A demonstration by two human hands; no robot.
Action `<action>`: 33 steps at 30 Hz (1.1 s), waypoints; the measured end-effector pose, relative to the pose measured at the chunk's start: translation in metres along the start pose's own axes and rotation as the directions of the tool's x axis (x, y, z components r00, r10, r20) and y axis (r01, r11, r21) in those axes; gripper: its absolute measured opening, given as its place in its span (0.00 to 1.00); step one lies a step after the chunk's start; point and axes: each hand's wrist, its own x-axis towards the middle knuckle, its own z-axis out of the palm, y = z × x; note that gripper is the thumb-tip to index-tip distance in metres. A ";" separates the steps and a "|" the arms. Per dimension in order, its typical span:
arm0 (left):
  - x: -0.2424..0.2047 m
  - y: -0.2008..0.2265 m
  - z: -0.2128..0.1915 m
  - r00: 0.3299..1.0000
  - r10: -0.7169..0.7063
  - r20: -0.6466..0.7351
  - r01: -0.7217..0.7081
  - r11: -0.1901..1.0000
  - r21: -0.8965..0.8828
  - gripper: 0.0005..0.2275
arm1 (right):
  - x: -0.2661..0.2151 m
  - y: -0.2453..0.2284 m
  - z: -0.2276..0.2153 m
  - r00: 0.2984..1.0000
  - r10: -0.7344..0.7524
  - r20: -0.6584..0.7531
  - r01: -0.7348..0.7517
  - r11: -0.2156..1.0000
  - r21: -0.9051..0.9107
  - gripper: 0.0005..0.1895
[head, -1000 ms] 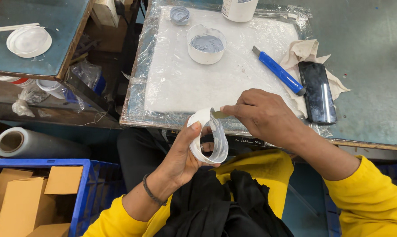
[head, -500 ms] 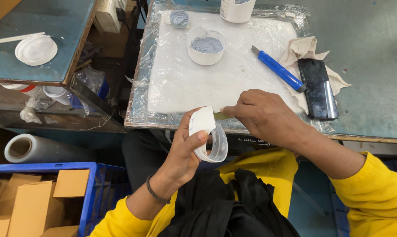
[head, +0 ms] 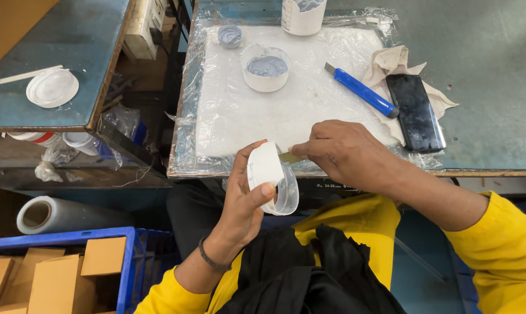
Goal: The person uses a utility knife to cut a label off a white plastic container, then uses a small spatula to scoop a gray paste from a cup and apply it to the inner surface of a white plastic ring. The person repeatedly scoops and spreads the paste around the ring's interior.
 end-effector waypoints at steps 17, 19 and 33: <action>0.000 -0.004 -0.010 0.974 0.206 0.090 -0.221 0.951 0.217 0.49 | 0.006 -0.015 -0.009 1.000 0.021 0.000 -0.021 1.000 -0.020 0.13; 0.000 -0.006 -0.013 0.966 0.237 0.107 -0.258 0.923 0.286 0.50 | 0.006 -0.016 -0.009 1.000 0.009 -0.005 -0.010 1.000 -0.029 0.13; 0.006 -0.010 -0.021 0.886 0.430 0.173 -0.463 0.822 0.332 0.52 | 0.005 -0.020 -0.011 0.999 -0.037 -0.012 0.037 0.997 -0.073 0.17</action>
